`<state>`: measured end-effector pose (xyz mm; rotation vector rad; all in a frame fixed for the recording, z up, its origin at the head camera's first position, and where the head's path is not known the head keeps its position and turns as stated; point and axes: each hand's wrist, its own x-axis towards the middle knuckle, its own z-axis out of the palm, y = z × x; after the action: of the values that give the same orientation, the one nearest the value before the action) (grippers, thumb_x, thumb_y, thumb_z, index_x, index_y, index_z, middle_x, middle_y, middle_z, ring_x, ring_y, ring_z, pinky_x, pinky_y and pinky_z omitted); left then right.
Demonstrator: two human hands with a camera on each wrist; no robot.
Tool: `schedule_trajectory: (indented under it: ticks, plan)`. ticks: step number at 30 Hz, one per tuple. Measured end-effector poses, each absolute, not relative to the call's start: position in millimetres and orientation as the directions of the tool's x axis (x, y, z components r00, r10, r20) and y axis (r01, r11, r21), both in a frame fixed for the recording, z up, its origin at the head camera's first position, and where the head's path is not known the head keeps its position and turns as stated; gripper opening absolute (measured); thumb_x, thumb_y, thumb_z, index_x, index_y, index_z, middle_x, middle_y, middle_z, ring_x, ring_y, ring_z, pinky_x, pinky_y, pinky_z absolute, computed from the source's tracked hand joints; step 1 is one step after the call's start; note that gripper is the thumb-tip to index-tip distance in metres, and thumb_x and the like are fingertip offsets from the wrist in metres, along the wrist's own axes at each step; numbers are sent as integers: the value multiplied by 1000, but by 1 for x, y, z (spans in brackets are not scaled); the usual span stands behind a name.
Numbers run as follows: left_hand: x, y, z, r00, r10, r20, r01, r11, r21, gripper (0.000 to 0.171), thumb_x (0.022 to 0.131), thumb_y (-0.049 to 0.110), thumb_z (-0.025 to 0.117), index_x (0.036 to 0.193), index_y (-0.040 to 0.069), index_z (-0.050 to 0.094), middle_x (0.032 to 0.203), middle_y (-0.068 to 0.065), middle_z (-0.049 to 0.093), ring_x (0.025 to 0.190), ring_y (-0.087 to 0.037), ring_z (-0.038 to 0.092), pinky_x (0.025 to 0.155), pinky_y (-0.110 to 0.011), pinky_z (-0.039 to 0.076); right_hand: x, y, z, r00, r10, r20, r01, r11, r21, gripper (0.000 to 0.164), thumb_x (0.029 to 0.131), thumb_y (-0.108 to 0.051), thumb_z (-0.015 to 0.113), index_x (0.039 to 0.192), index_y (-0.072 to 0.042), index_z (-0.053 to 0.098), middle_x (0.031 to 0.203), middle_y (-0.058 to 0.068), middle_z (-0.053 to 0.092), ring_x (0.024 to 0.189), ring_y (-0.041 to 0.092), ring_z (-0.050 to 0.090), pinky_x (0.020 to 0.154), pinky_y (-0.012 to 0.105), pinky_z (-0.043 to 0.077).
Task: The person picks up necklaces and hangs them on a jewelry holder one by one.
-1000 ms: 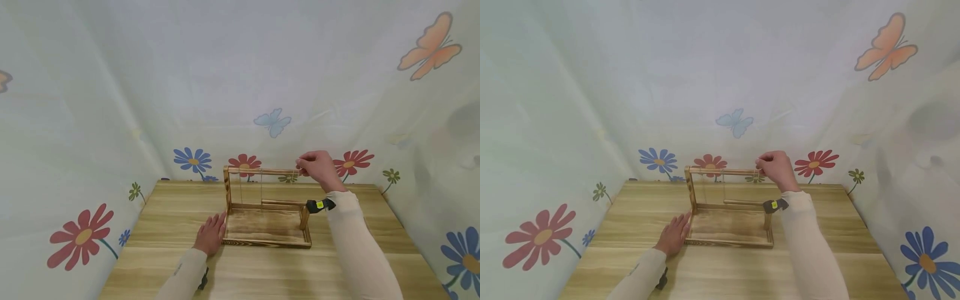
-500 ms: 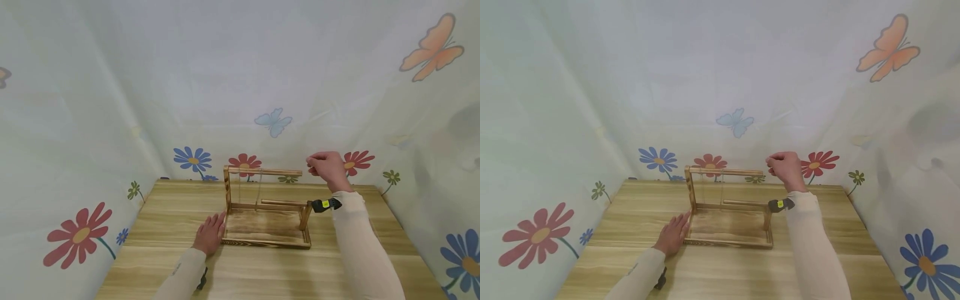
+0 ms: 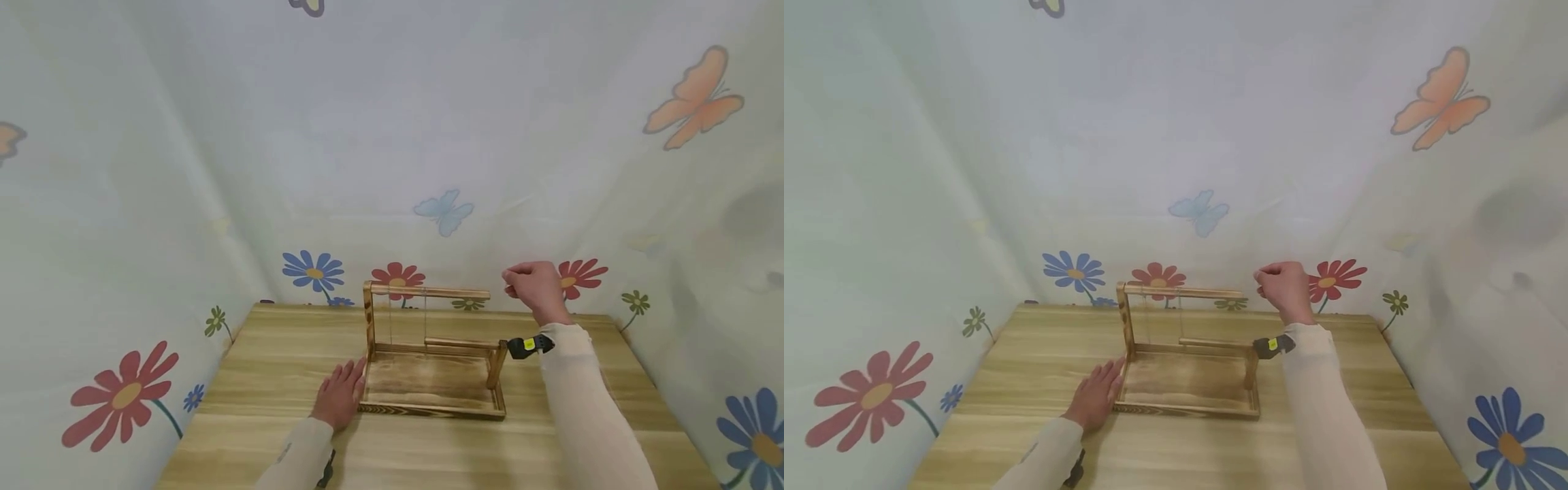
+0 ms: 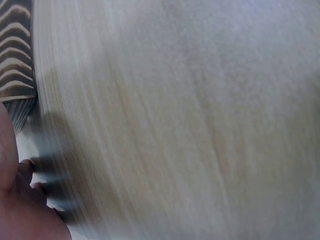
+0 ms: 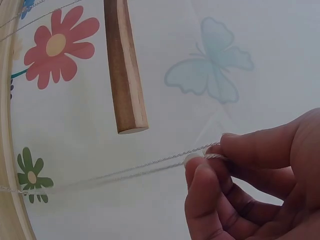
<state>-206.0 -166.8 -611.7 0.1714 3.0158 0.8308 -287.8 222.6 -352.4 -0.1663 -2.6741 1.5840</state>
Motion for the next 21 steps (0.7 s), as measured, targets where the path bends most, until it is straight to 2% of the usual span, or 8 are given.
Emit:
schedule_trajectory:
  ticks: [9,15,21]
  plan:
    - [-211,-172,-626,-994,108,18,103,861,498,53,114,42,33,164,23,35,168,-14,39,157,-45,29,122,-71,25,-288,216,-353,-997,68,-47,75,514,-854,34,105,-23,64,127,1,72,97,8,75,75,9,69,82,32,58]
    - [-214,-171,-620,-993,118,8,107,865,491,55,114,45,29,165,26,32,168,-16,38,156,-47,29,122,-72,24,-289,210,-351,-998,51,-38,58,492,-869,33,104,-20,64,125,4,72,106,16,74,72,9,69,73,23,58]
    - [-209,-167,-612,-992,126,-15,102,862,497,54,114,42,30,166,26,31,167,-18,38,156,-48,29,121,-72,24,-286,208,-350,-996,57,-70,88,456,-886,32,104,-19,64,126,4,72,100,15,75,71,10,69,70,22,58]
